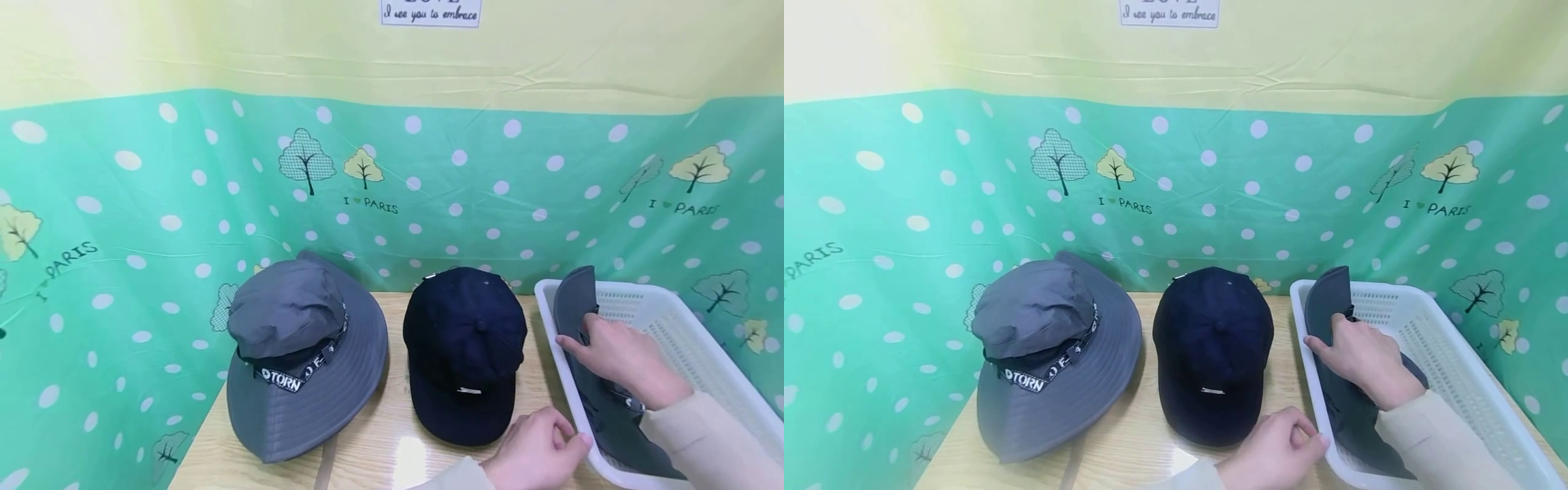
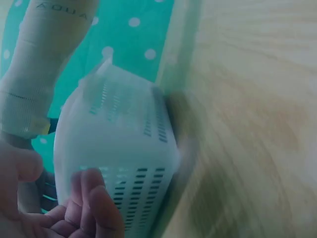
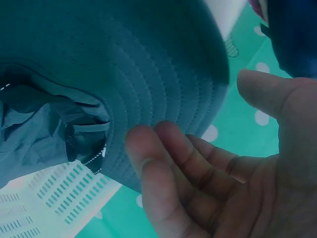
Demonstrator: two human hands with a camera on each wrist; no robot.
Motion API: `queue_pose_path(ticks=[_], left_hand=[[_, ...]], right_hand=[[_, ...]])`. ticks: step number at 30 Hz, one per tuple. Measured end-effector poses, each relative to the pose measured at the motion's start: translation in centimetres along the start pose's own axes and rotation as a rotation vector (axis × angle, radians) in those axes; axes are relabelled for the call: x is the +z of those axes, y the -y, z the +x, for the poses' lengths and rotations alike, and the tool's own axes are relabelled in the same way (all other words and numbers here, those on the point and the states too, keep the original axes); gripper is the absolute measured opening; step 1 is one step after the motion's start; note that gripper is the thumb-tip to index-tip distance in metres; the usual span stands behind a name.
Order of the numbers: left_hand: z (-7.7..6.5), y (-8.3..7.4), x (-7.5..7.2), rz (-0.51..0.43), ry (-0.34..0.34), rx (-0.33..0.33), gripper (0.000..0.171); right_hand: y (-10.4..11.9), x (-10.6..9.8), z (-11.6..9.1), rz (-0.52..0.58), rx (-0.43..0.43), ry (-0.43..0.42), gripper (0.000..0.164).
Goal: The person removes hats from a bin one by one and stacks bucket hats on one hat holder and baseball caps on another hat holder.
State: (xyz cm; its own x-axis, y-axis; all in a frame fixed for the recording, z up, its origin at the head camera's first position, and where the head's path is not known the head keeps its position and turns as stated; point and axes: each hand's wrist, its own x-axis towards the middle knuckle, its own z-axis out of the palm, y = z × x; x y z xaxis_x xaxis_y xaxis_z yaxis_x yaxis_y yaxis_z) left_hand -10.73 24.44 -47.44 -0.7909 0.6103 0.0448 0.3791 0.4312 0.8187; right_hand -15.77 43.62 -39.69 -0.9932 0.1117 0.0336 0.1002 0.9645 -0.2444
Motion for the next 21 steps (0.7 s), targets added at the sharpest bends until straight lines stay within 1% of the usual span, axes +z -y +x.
queue_pose_path(ticks=[3, 5, 8, 10, 13, 16, 19, 21], left_hand=[[0.3, 0.0, 0.5, -0.055, -0.022, -0.003, 0.017], [0.4, -0.1, 0.8, -0.104, -0.02, -0.01, 0.015], [0.6, -0.2, 1.1, -0.197, 0.001, -0.032, 0.014], [0.7, -0.4, 1.2, -0.278, 0.023, -0.058, 0.016], [0.9, -0.5, 1.4, -0.389, 0.043, -0.093, 0.019], [1.1, -0.7, 1.6, -0.49, 0.046, -0.127, 0.021], [1.2, -0.8, 1.8, -0.57, 0.047, -0.156, 0.021], [1.2, -0.9, 1.9, -0.595, 0.045, -0.166, 0.021]], right_hand=[[-0.2, 0.4, 0.2, -0.021, 0.012, 0.019, 0.075], [-0.2, 0.6, 0.3, -0.036, 0.014, 0.024, 0.077], [-0.2, 1.1, 0.5, -0.056, -0.002, 0.009, 0.077], [-0.1, 1.3, 0.6, -0.064, -0.014, 0.003, 0.075], [0.0, 1.6, 0.7, -0.067, -0.025, 0.0, 0.065], [0.2, 1.9, 0.8, -0.059, -0.018, 0.011, 0.056], [0.3, 2.3, 0.9, -0.047, -0.019, -0.001, 0.043], [0.3, 2.4, 0.8, -0.042, -0.025, -0.016, 0.036]])
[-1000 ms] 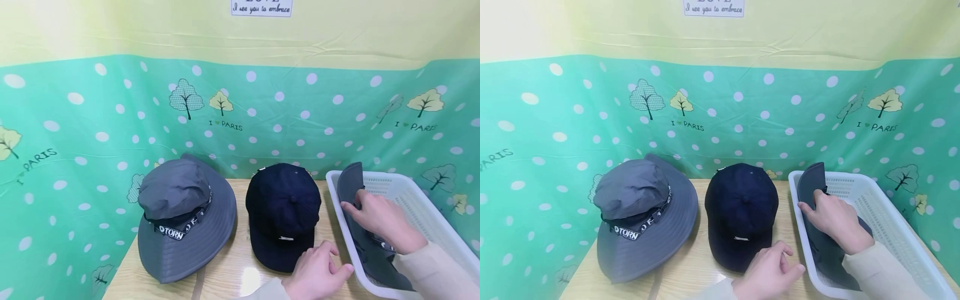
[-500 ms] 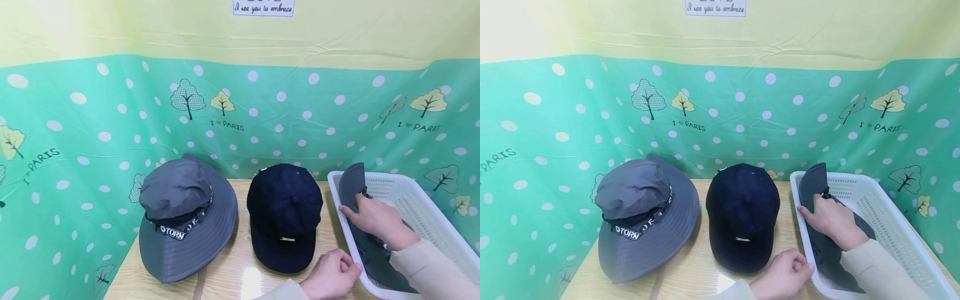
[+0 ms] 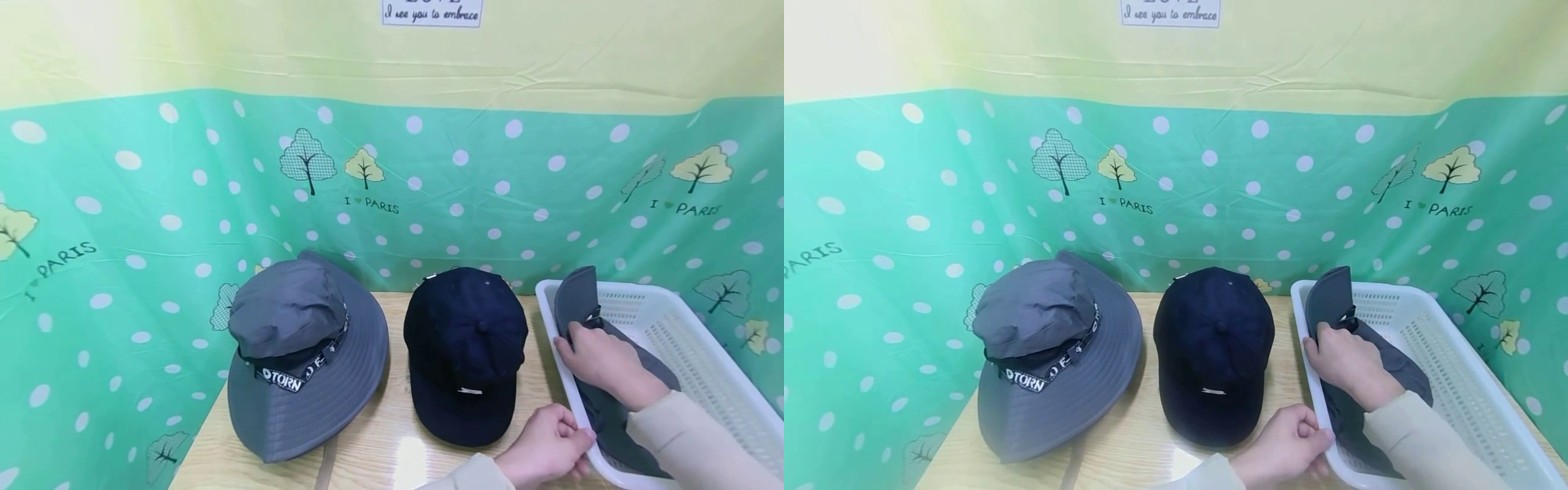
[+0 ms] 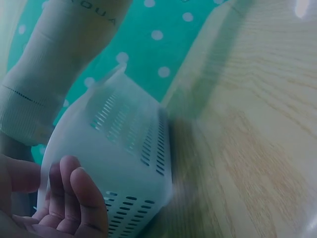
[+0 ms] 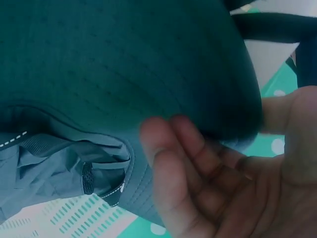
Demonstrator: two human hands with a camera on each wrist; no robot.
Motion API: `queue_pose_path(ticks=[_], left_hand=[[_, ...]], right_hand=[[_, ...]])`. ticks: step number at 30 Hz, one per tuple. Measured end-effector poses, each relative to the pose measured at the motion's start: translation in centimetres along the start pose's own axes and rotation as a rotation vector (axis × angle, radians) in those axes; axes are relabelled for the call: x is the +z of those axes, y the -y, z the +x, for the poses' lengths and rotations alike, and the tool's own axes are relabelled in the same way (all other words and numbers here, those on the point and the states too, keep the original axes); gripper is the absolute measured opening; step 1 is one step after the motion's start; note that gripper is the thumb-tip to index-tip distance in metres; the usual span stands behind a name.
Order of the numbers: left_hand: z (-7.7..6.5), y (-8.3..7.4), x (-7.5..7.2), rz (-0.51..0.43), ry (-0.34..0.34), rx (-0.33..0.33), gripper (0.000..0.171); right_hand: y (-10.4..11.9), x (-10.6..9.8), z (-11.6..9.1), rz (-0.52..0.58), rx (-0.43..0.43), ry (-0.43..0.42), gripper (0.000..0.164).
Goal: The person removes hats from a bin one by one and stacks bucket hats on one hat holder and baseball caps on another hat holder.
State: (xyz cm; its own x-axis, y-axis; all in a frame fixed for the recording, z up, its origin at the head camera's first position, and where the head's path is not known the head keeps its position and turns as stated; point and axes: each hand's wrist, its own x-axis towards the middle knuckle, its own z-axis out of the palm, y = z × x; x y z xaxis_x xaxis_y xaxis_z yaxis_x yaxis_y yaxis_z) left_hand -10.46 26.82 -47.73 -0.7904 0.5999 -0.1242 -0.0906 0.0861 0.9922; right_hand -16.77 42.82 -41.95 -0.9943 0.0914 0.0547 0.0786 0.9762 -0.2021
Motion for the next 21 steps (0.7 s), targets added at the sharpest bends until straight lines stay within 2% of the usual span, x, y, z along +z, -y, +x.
queue_pose_path(ticks=[4, 9, 14, 21], left_hand=[[-0.01, 0.09, 0.14, -0.023, -0.008, -0.006, 0.021], [-0.07, 0.15, 0.16, -0.01, -0.021, 0.0, 0.021], [-0.1, 0.18, 0.18, -0.006, -0.022, 0.012, 0.022], [-0.17, 0.11, 0.32, -0.015, -0.044, 0.009, 0.021]], right_hand=[[0.01, 0.18, -0.05, 0.0, -0.01, -0.031, 0.028], [-0.13, -0.11, 0.04, 0.012, -0.007, -0.021, 0.024], [-0.15, -0.5, 0.09, 0.022, -0.002, -0.004, 0.022], [-0.38, -0.46, 0.22, 0.023, -0.006, -0.039, 0.019]])
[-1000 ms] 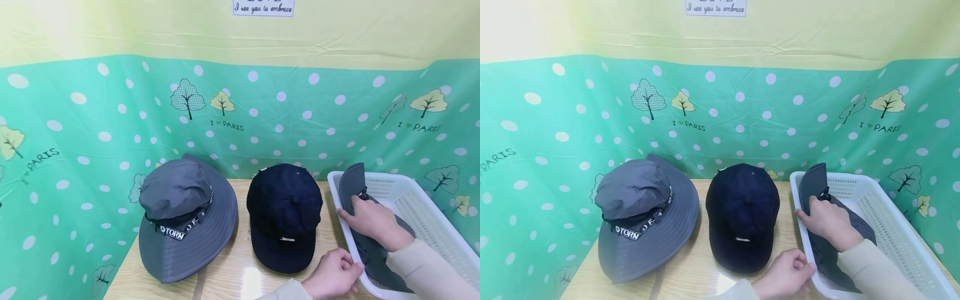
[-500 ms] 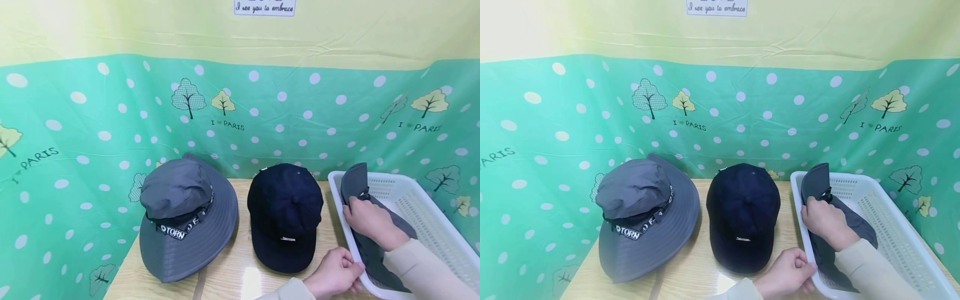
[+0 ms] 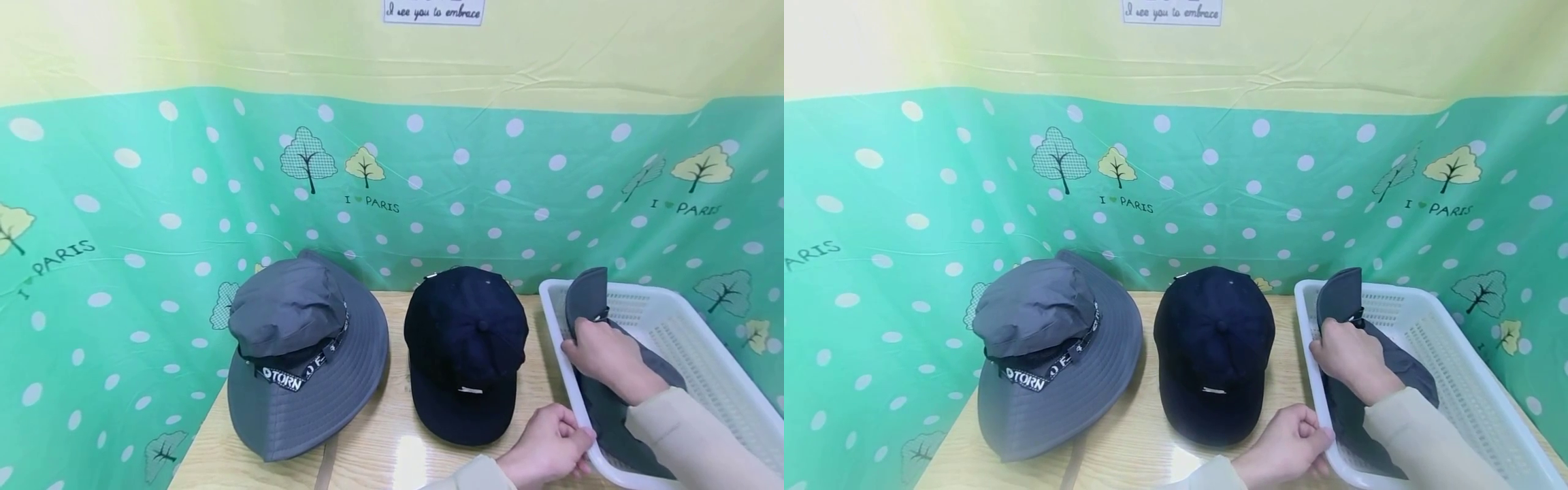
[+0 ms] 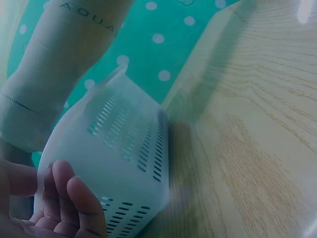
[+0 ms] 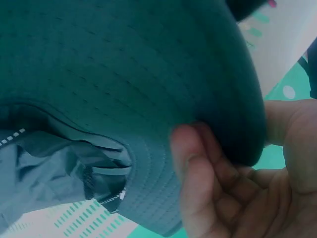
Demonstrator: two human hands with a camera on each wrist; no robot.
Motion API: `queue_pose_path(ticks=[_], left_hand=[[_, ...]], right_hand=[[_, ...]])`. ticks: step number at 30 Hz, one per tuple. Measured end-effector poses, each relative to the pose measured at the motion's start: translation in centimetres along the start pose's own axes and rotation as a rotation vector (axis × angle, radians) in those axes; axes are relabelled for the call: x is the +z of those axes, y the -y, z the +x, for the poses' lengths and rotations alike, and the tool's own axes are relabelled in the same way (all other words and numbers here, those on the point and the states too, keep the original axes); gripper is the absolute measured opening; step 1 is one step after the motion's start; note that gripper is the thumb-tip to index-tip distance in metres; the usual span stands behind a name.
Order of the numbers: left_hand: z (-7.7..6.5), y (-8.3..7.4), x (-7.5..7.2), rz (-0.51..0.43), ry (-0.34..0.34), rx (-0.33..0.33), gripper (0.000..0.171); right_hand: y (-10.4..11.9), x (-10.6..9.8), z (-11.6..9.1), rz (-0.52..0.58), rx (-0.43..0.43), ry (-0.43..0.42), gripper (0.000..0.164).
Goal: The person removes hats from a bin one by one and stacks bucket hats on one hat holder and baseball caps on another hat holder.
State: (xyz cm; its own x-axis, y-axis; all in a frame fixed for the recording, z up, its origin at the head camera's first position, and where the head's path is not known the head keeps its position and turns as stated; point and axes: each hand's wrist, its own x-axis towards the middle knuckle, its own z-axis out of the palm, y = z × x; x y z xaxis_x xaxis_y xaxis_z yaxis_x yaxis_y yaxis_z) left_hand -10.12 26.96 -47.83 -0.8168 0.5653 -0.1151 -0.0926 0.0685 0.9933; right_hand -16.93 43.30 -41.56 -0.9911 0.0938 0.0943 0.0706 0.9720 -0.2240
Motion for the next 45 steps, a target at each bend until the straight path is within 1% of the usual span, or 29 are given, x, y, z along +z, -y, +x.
queue_pose_path(ticks=[5, 13, 18, 22, 25, 27, 29, 33, 35, 37, 38, 41, 42, 45], left_hand=[[0.1, 0.1, 0.2, -0.011, -0.025, -0.007, 0.022], [0.2, 0.2, 0.2, -0.035, -0.046, -0.008, 0.022], [0.2, -0.1, -0.1, 0.051, -0.096, -0.001, 0.024], [0.2, -0.6, -0.5, 0.202, -0.161, 0.029, 0.029], [0.2, -1.2, -0.7, 0.336, -0.19, 0.091, 0.03], [0.3, -1.6, -0.8, 0.397, -0.193, 0.14, 0.028], [0.6, -2.2, -0.8, 0.448, -0.182, 0.197, 0.025], [1.3, -3.4, -0.9, 0.488, -0.138, 0.274, 0.035], [1.7, -3.7, -0.9, 0.498, -0.125, 0.299, 0.039], [2.1, -3.9, -0.9, 0.499, -0.126, 0.31, 0.036], [2.2, -3.9, -0.9, 0.499, -0.129, 0.316, 0.031], [2.7, -3.9, -0.7, 0.49, -0.16, 0.306, 0.022], [2.8, -3.9, -0.7, 0.495, -0.173, 0.3, 0.023], [3.0, -4.0, -0.6, 0.495, -0.206, 0.263, 0.027]], right_hand=[[-0.4, -0.2, -0.2, 0.039, 0.012, -0.068, 0.017], [-0.3, -1.4, -1.0, 0.099, 0.02, -0.166, 0.017], [0.2, -2.2, -1.9, 0.128, 0.026, -0.19, 0.014], [0.4, -3.0, -2.5, 0.129, 0.029, -0.184, 0.013], [0.5, -3.7, -3.0, 0.136, 0.028, -0.168, 0.013], [0.6, -4.1, -3.2, 0.145, 0.021, -0.161, 0.015], [0.7, -4.5, -3.5, 0.149, 0.013, -0.15, 0.018], [1.4, -4.8, -4.0, 0.133, -0.012, -0.16, 0.025], [1.7, -4.8, -4.2, 0.124, -0.029, -0.178, 0.025], [2.1, -4.6, -4.4, 0.119, -0.043, -0.194, 0.023], [2.3, -4.5, -4.5, 0.122, -0.049, -0.196, 0.022], [2.7, -4.3, -4.8, 0.128, -0.057, -0.194, 0.019], [2.8, -4.2, -4.9, 0.133, -0.06, -0.194, 0.017], [3.1, -4.1, -5.1, 0.131, -0.089, -0.231, 0.012]])
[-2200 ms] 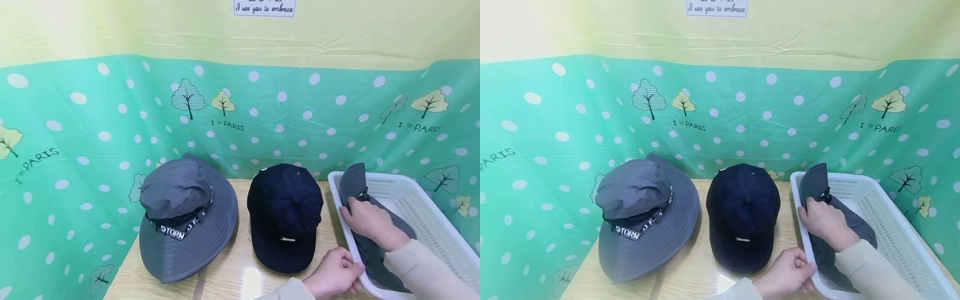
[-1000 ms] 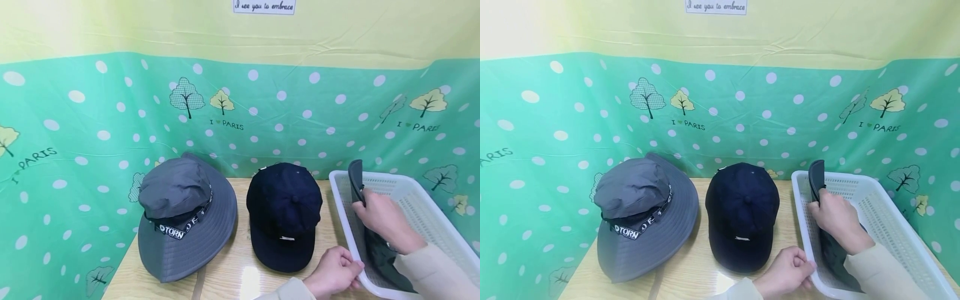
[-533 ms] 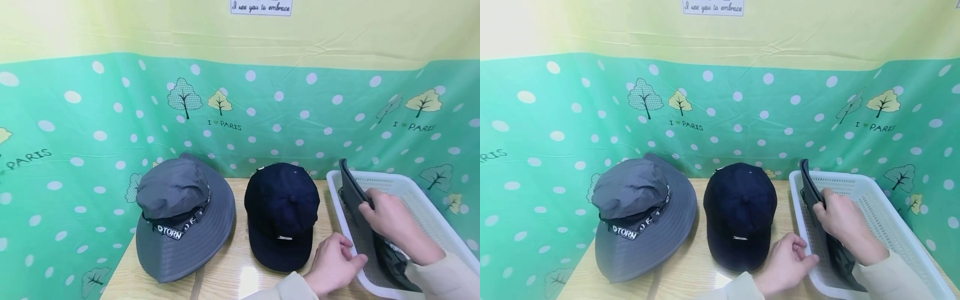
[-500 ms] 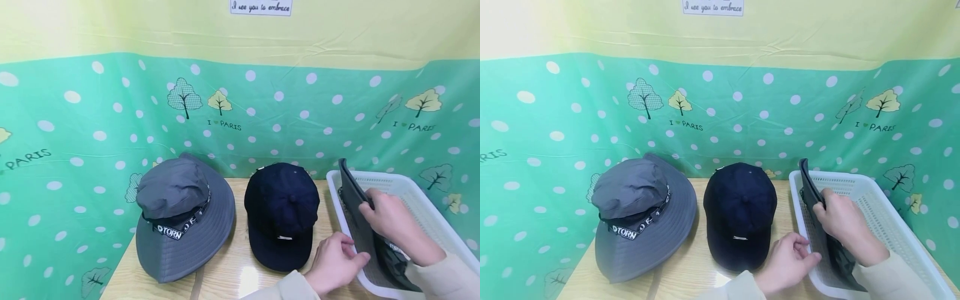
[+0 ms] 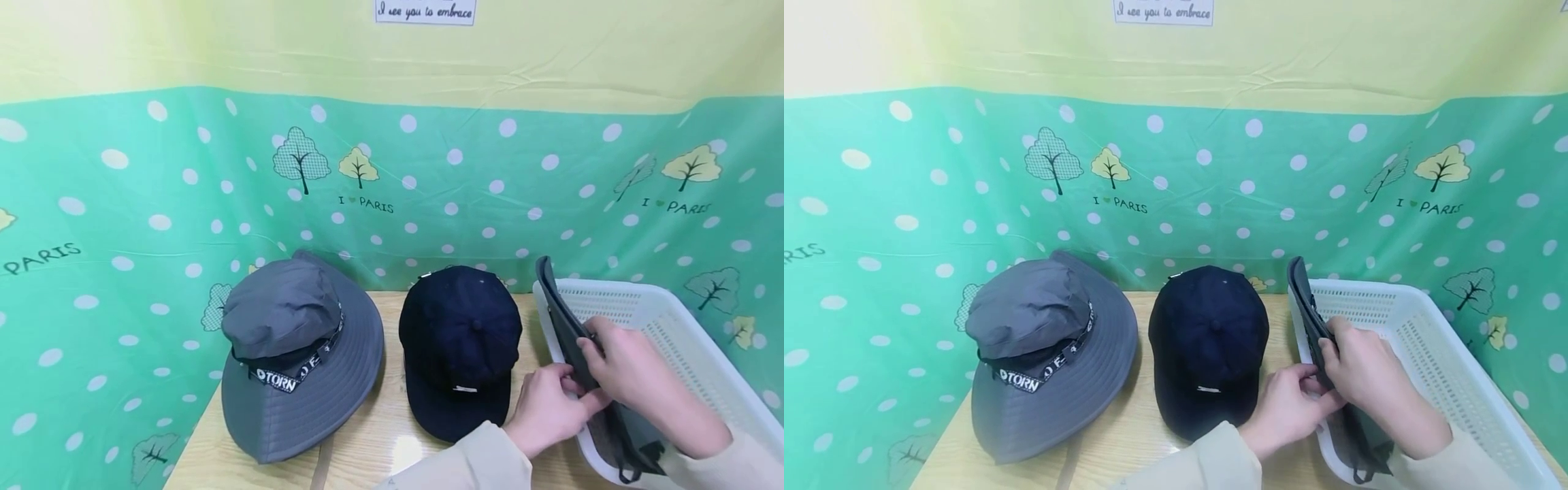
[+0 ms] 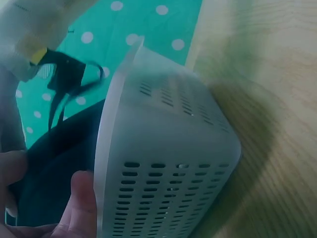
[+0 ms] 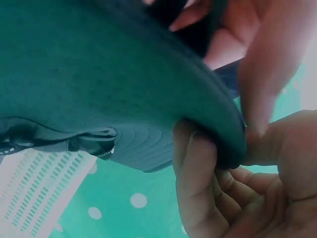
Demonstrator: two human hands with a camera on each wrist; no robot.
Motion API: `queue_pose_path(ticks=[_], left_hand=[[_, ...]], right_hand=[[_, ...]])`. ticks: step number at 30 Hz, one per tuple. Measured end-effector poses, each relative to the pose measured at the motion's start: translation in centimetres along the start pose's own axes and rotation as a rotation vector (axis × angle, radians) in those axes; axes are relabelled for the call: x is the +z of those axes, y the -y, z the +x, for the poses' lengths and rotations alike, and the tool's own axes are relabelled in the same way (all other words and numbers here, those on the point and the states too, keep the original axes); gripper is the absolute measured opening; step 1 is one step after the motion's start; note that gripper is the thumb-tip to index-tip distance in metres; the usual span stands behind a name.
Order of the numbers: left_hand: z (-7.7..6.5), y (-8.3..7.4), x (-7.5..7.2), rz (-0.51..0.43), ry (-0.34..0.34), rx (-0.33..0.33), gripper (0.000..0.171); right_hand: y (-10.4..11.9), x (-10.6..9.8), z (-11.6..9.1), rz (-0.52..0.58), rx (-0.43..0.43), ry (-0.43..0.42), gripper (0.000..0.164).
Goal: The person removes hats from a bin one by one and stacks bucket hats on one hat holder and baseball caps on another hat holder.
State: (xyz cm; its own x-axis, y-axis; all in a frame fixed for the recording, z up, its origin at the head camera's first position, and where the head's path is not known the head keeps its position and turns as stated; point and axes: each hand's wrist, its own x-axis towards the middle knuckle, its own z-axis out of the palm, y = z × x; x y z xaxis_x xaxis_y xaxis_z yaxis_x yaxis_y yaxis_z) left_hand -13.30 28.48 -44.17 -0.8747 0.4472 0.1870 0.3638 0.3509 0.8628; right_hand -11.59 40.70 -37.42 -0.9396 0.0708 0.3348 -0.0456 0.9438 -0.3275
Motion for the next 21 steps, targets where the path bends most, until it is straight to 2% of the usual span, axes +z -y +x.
queue_pose_path(ticks=[3, 8, 10, 13, 18, 21], left_hand=[[0.0, -0.1, 0.0, -0.037, 0.011, -0.044, 0.029], [0.0, 0.1, 0.2, -0.315, 0.048, -0.167, 0.022], [0.1, 0.3, 0.3, -0.399, 0.053, -0.192, 0.017], [0.2, 0.5, 0.5, -0.421, 0.046, -0.196, 0.014], [0.3, 0.6, 0.9, -0.455, 0.012, -0.212, 0.019], [0.3, 0.5, 0.9, -0.479, 0.009, -0.218, 0.019]], right_hand=[[0.0, 0.1, -0.3, 0.01, -0.033, -0.035, 0.008], [-0.5, 0.2, -0.6, 0.067, -0.045, -0.031, 0.005], [-0.7, 0.2, -0.7, 0.089, -0.038, -0.013, 0.007], [-1.1, 0.2, -1.0, 0.107, -0.027, 0.024, 0.008], [-1.4, 0.6, -1.5, 0.08, -0.021, 0.079, 0.001], [-1.7, 0.8, -1.8, 0.033, -0.015, 0.082, 0.009]])
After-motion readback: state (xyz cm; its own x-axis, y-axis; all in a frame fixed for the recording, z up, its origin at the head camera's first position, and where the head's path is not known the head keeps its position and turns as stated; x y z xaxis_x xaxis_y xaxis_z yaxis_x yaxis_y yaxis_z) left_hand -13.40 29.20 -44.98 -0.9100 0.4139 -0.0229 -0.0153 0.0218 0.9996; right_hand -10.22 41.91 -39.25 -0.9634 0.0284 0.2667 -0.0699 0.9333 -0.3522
